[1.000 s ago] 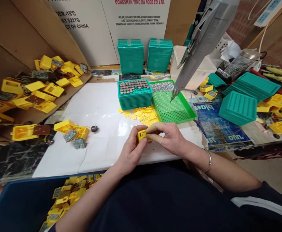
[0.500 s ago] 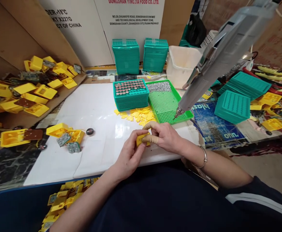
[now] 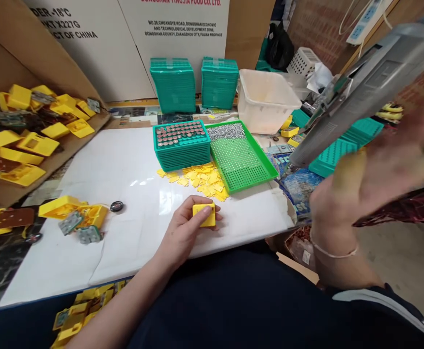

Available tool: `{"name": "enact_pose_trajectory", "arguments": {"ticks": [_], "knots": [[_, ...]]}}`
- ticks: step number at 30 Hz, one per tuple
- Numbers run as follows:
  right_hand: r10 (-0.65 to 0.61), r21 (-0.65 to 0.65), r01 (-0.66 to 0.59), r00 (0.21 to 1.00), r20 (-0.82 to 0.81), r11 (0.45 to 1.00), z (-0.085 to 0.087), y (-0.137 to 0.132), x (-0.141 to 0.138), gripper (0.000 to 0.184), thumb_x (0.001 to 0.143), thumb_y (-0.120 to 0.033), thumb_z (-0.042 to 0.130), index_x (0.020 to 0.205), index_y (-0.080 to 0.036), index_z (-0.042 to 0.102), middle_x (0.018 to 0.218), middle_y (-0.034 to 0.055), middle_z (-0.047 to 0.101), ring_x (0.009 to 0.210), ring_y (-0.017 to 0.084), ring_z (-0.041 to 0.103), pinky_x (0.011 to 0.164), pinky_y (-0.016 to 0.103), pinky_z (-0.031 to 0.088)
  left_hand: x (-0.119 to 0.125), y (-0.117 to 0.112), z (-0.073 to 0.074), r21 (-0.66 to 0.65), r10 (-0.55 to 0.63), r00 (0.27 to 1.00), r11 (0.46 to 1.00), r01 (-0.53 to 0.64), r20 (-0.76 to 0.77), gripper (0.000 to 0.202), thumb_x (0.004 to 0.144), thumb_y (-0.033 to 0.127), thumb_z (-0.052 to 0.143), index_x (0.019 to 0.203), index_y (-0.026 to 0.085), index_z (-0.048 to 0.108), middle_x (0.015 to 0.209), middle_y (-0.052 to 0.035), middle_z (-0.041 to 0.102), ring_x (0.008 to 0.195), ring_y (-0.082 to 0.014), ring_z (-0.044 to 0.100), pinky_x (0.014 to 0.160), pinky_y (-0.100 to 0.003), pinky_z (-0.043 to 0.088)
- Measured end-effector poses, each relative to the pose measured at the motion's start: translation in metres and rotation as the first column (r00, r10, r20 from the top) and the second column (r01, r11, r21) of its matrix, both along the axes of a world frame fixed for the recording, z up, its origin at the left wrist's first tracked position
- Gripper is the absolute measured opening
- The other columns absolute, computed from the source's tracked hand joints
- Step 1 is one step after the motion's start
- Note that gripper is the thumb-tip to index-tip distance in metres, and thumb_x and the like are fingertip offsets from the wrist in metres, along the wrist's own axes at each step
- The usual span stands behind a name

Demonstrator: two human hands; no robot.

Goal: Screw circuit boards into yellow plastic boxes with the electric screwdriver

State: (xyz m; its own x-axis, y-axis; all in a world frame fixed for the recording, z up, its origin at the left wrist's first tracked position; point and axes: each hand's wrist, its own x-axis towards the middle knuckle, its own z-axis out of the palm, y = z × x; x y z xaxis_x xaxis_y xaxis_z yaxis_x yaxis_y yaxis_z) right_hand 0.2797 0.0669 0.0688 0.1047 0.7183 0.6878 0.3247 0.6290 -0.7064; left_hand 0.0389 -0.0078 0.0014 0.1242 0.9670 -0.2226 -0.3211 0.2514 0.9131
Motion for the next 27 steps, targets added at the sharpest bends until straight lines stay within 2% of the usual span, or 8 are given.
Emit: {"name": "enact_pose_trajectory", "arguments": {"ticks": [2, 3, 5, 7, 10, 14, 20, 27], "knots": [[0.114, 0.095, -0.1, 0.98, -0.163, 0.99, 0.005, 0.027, 0.015, 0.037, 0.082, -0.038, 0.067, 0.118, -0.039, 0.058, 0.116, -0.0013, 0.063, 0.115, 0.019, 0.059, 0.093, 0.037, 0.044, 0.004, 0.004, 0.002, -0.053, -0.02, 0.999, 0.998, 0.022, 0.04, 0.021, 0.085, 0.031, 0.066, 0.098, 0.019, 0.056, 0.092, -0.0045, 0.068, 0.086, -0.0199, 0.067, 0.068, -0.029, 0.055], [0.205, 0.032, -0.203, 0.962, -0.179, 0.979, 0.006, 0.04, 0.018, 0.026, 0.08, -0.036, 0.07, 0.105, -0.033, 0.063, 0.104, 0.0007, 0.066, 0.103, 0.018, 0.065, 0.088, 0.037, 0.047, 0.006, 0.005, 0.003, -0.07, -0.028, 0.998, 0.997, 0.032, 0.051, 0.022, 0.083, 0.03, 0.069, 0.098, 0.019, 0.056, 0.09, -0.004, 0.068, 0.085, -0.0196, 0.067, 0.067, -0.028, 0.055], [0.324, -0.077, -0.342, 0.929, -0.178, 0.937, 0.005, 0.064, 0.016, 0.026, 0.073, -0.038, 0.075, 0.092, -0.027, 0.062, 0.085, 0.0009, 0.067, 0.079, 0.016, 0.068, 0.073, 0.034, 0.052, 0.011, 0.008, 0.005, -0.102, -0.042, 0.997, 0.994, 0.049, 0.067, 0.027, 0.078, 0.028, 0.073, 0.097, 0.019, 0.057, 0.087, -0.0029, 0.069, 0.083, -0.0184, 0.068, 0.067, -0.027, 0.055], [0.376, -0.15, -0.401, 0.911, -0.17, 0.904, 0.001, 0.079, 0.006, 0.031, 0.071, -0.043, 0.076, 0.089, -0.025, 0.058, 0.072, -0.0024, 0.063, 0.059, 0.013, 0.063, 0.057, 0.029, 0.05, 0.015, 0.01, 0.005, -0.123, -0.045, 0.997, 0.991, 0.053, 0.065, 0.028, 0.075, 0.027, 0.076, 0.095, 0.018, 0.058, 0.087, -0.003, 0.069, 0.082, -0.0179, 0.068, 0.066, -0.027, 0.056], [0.368, -0.16, -0.398, 0.911, -0.188, 0.903, -0.007, 0.092, -0.017, 0.032, 0.075, -0.048, 0.071, 0.087, -0.023, 0.056, 0.06, -0.0061, 0.055, 0.047, 0.009, 0.052, 0.045, 0.025, 0.042, 0.017, 0.011, 0.003, -0.123, -0.031, 0.998, 0.992, 0.037, 0.05, 0.025, 0.077, 0.028, 0.074, 0.093, 0.017, 0.058, 0.093, -0.0046, 0.069, 0.082, -0.0181, 0.068, 0.064, -0.027, 0.056], [0.264, -0.162, -0.299, 0.942, -0.206, 0.941, -0.023, 0.107, -0.037, 0.037, 0.075, -0.058, 0.066, 0.082, -0.025, 0.051, 0.055, -0.0071, 0.049, 0.046, 0.009, 0.048, 0.046, 0.026, 0.042, 0.014, 0.01, 0.002, -0.126, -0.036, 0.998, 0.991, 0.043, 0.055, 0.023, 0.081, 0.03, 0.071, 0.094, 0.018, 0.057, 0.09, -0.0043, 0.069, 0.081, -0.0181, 0.067, 0.062, -0.027, 0.055], [0.221, -0.129, -0.251, 0.952, -0.211, 0.959, -0.044, 0.123, -0.04, 0.04, 0.076, -0.063, 0.061, 0.081, -0.026, 0.046, 0.055, -0.0082, 0.045, 0.046, 0.009, 0.045, 0.048, 0.026, 0.041, 0.012, 0.011, 0.002, -0.134, -0.046, 0.998, 0.99, 0.052, 0.047, 0.021, 0.082, 0.03, 0.07, 0.095, 0.018, 0.058, 0.089, -0.0041, 0.068, 0.082, -0.0182, 0.066, 0.062, -0.027, 0.056], [0.234, -0.125, -0.267, 0.945, -0.228, 0.956, -0.049, 0.126, -0.038, 0.044, 0.074, -0.062, 0.063, 0.097, -0.027, 0.052, 0.055, -0.0092, 0.046, 0.045, 0.009, 0.047, 0.048, 0.025, 0.04, 0.012, 0.011, 0.001, -0.143, -0.042, 0.998, 0.988, 0.049, 0.053, 0.023, 0.081, 0.03, 0.07, 0.095, 0.018, 0.057, 0.09, -0.0046, 0.069, 0.082, -0.0187, 0.067, 0.062, -0.027, 0.055]]}}
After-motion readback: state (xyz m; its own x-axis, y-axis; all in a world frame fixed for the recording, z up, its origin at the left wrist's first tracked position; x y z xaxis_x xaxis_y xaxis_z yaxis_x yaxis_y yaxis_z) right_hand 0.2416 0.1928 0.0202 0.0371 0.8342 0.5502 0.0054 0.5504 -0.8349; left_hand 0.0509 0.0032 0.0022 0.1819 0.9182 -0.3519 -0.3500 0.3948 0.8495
